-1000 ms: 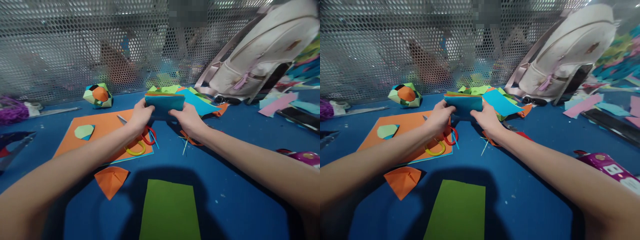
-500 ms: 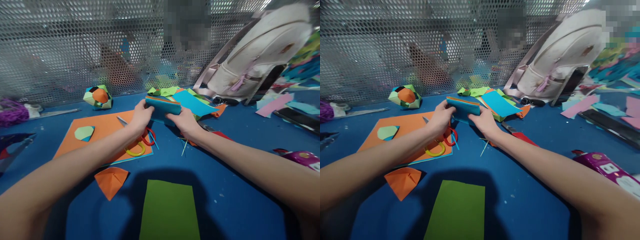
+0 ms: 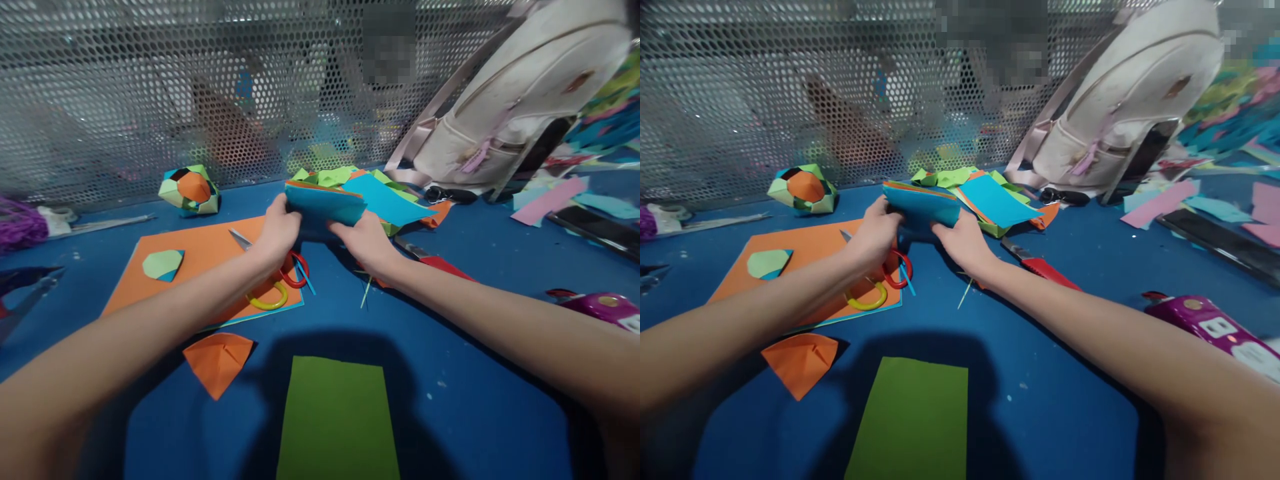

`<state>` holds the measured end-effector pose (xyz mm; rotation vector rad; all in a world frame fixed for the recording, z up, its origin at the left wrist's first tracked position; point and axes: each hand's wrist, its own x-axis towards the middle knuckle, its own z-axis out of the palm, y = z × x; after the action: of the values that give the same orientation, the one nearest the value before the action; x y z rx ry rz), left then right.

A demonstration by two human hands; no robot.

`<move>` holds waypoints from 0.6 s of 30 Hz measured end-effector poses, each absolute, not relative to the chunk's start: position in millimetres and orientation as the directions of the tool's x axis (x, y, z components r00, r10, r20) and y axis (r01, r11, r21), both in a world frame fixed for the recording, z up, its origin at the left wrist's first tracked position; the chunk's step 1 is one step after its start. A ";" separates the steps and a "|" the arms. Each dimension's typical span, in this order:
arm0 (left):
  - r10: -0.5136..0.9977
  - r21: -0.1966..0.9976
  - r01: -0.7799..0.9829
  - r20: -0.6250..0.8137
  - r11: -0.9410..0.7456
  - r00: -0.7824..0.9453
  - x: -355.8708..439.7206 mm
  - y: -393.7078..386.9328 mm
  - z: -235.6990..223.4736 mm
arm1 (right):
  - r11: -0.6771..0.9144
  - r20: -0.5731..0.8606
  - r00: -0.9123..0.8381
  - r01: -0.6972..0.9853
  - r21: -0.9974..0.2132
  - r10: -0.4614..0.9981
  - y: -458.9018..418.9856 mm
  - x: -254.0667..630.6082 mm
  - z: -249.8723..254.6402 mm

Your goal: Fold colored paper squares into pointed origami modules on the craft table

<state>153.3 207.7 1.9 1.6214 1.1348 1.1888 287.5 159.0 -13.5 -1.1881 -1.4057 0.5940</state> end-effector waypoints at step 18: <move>0.967 0.957 0.200 0.171 -0.208 0.189 150.6 214.6 -1.7 | 0.262 0.330 0.151 0.349 -0.900 0.932 161.7 289.3 -14.7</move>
<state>150.6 214.6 -1.7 1.5911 1.1390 1.1047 289.3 161.7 -14.7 -1.2933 -1.4094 0.6554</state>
